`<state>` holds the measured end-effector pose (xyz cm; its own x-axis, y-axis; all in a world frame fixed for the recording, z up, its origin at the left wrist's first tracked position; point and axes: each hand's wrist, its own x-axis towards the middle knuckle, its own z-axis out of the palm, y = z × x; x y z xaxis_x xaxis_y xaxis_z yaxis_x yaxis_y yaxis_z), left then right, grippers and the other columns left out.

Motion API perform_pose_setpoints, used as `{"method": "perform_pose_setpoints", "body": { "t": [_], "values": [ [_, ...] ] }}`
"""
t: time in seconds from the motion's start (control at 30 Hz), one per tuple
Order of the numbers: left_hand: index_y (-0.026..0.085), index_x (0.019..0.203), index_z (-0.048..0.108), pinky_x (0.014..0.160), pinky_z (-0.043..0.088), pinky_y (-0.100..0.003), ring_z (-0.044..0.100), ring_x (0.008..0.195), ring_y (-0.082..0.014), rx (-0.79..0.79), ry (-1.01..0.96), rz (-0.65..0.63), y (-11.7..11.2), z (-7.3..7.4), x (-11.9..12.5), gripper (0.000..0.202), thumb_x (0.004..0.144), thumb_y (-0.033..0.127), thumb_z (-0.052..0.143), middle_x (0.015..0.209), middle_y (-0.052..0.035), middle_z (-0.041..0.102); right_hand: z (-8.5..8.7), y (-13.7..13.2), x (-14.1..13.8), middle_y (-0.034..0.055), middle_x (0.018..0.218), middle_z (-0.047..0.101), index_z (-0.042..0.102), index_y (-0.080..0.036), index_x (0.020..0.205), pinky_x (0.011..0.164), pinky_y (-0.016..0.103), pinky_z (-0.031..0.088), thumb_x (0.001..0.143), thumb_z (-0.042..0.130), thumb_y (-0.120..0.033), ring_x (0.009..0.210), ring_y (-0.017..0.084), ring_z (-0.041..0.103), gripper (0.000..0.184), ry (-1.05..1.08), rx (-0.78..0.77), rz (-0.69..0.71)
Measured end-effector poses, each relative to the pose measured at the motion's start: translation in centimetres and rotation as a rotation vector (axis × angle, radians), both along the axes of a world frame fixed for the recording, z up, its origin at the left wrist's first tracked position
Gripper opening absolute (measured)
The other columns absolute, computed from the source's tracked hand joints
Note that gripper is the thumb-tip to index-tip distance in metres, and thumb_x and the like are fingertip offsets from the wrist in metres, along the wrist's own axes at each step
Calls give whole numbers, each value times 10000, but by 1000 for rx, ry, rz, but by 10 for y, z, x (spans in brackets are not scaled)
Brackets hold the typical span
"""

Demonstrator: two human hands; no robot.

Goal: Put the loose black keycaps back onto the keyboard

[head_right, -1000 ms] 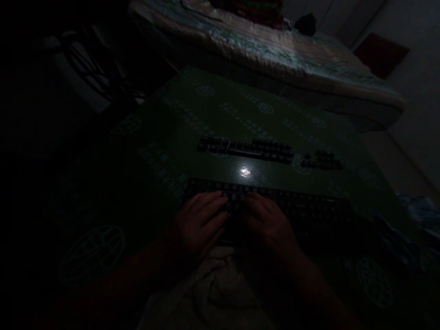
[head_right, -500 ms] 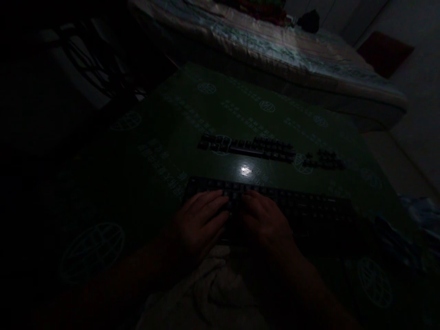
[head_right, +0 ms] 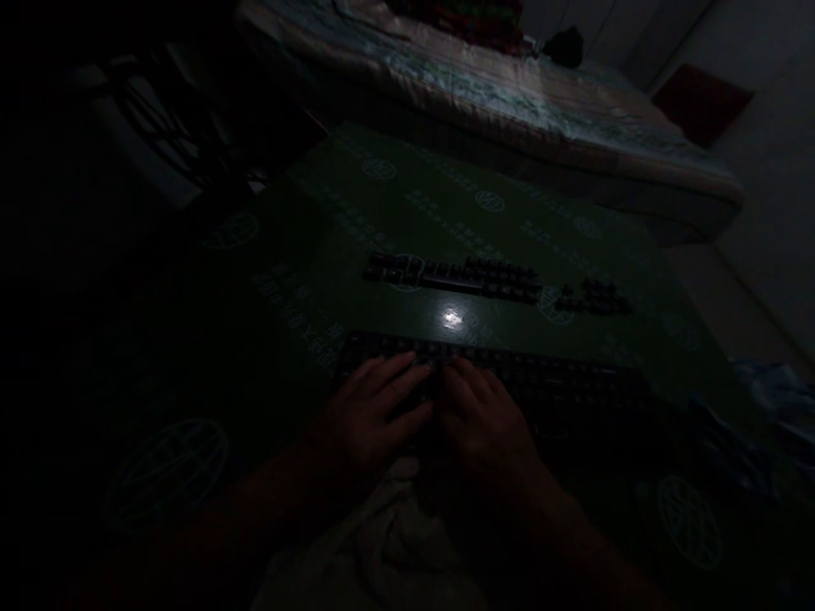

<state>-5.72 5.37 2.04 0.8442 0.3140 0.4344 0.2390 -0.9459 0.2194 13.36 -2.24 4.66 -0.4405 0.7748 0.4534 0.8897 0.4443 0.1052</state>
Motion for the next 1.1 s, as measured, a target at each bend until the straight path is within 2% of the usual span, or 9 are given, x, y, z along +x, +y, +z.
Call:
{"method": "perform_pose_setpoints", "body": {
  "t": [0.2, 0.4, 0.53, 0.63, 0.9, 1.1],
  "values": [
    [171, 1178, 590, 1015, 379, -555, 353, 1331, -334, -7, -3, 2, 0, -2, 0, 293, 903, 191, 492, 1387, -157, 474, -5, 4, 5, 132, 1074, 664, 647, -145, 984, 870, 348, 545, 959, 397, -229, 1139, 216, 572, 264, 186, 18, -22],
    [160, 1152, 604, 985, 416, -546, 403, 1291, -331, 18, -11, 3, 2, 2, 1, 283, 928, 198, 435, 1346, -153, 515, -9, -1, 4, 162, 1059, 676, 650, -115, 944, 866, 367, 539, 929, 457, -179, 1177, 246, 552, 204, 111, 43, 38],
    [165, 1121, 616, 984, 414, -543, 398, 1292, -325, 57, -62, 16, 1, -4, 4, 297, 949, 211, 378, 1337, -137, 523, -16, -10, -2, 179, 1102, 667, 651, -102, 966, 938, 430, 485, 910, 454, -133, 1267, 276, 477, 207, 79, 79, 19],
    [162, 1094, 626, 990, 403, -546, 401, 1288, -323, 85, -92, 22, 1, -7, 5, 306, 954, 200, 356, 1320, -131, 537, -17, -12, -6, 170, 1104, 674, 652, -96, 962, 983, 457, 444, 906, 436, -113, 1269, 280, 474, 223, 58, 91, 3],
    [132, 1017, 648, 1012, 391, -525, 419, 1270, -316, 131, -74, -13, 3, -3, 7, 290, 947, 174, 370, 1296, -128, 557, -27, -11, -9, 144, 1125, 674, 661, -96, 956, 1081, 518, 322, 915, 423, -123, 1327, 290, 401, 242, 85, 79, -1],
    [153, 1078, 638, 1007, 402, -520, 418, 1274, -302, 128, -68, -7, 4, -7, 6, 290, 945, 194, 384, 1287, -130, 561, -29, -12, -11, 147, 1166, 658, 652, -126, 962, 1043, 504, 376, 901, 459, -134, 1298, 284, 446, 203, 133, 106, -48]
  ]
}}
